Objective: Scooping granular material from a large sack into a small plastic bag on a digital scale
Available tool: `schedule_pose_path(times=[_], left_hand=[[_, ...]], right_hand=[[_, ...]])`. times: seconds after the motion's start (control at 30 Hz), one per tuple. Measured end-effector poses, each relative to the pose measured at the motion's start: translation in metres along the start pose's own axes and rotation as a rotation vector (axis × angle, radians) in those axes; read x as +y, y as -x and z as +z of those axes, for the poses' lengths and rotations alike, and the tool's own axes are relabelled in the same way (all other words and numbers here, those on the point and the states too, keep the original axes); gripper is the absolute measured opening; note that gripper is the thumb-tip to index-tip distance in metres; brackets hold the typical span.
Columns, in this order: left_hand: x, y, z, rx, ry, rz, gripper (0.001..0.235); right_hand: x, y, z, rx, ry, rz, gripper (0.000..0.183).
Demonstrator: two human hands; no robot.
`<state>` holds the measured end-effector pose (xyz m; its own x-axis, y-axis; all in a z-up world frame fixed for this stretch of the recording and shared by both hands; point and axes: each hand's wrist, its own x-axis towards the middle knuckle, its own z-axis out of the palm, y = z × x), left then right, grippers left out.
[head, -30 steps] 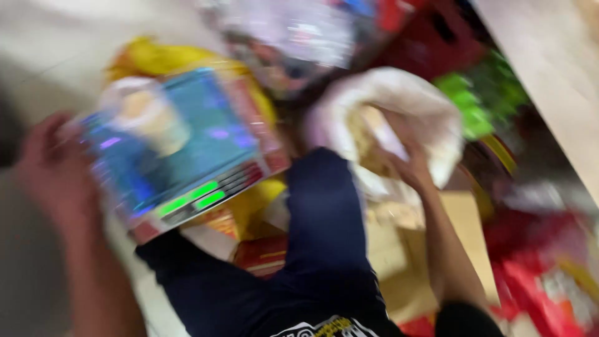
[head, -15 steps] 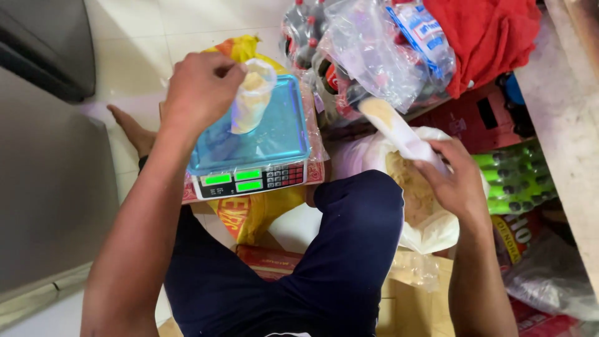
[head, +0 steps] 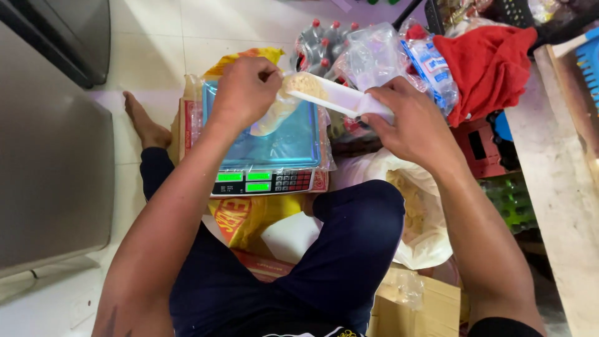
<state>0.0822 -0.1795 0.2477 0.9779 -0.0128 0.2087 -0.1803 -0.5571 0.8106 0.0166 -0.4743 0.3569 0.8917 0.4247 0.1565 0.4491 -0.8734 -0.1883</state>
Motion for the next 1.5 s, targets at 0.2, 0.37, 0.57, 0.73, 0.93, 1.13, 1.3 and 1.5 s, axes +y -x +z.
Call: schedule_pose_path(times=[0.2, 0.37, 0.57, 0.73, 0.93, 1.13, 1.3, 1.5], left_hand=[[0.004, -0.001, 0.001, -0.024, 0.076, -0.021, 0.017], [0.006, -0.002, 0.005, -0.002, 0.134, 0.036, 0.016], [0.009, -0.002, -0.001, 0.023, 0.074, 0.103, 0.013], [0.014, -0.001, -0.009, 0.038, 0.037, 0.02, 0.015], [0.009, -0.004, -0.009, 0.112, 0.093, 0.032, 0.013], [0.002, -0.005, -0.006, 0.122, 0.152, 0.067, 0.012], [0.001, -0.002, -0.005, 0.125, 0.151, 0.089, 0.015], [0.0, -0.001, -0.003, 0.125, 0.164, 0.125, 0.014]], right_hand=[[-0.002, -0.017, -0.008, -0.026, 0.101, -0.115, 0.04], [-0.014, -0.034, -0.02, -0.12, 0.35, -0.19, 0.035], [-0.026, -0.061, -0.019, -0.083, 0.535, -0.333, 0.027], [-0.036, -0.075, -0.019, 0.107, 0.829, -0.481, 0.019], [-0.064, -0.081, -0.025, 0.279, 0.91, -0.57, 0.009], [-0.065, -0.083, -0.028, 0.235, 0.89, -0.557, 0.006], [-0.062, -0.079, -0.031, 0.236, 0.905, -0.533, 0.006], [-0.063, -0.065, -0.043, 0.254, 0.831, -0.547, 0.009]])
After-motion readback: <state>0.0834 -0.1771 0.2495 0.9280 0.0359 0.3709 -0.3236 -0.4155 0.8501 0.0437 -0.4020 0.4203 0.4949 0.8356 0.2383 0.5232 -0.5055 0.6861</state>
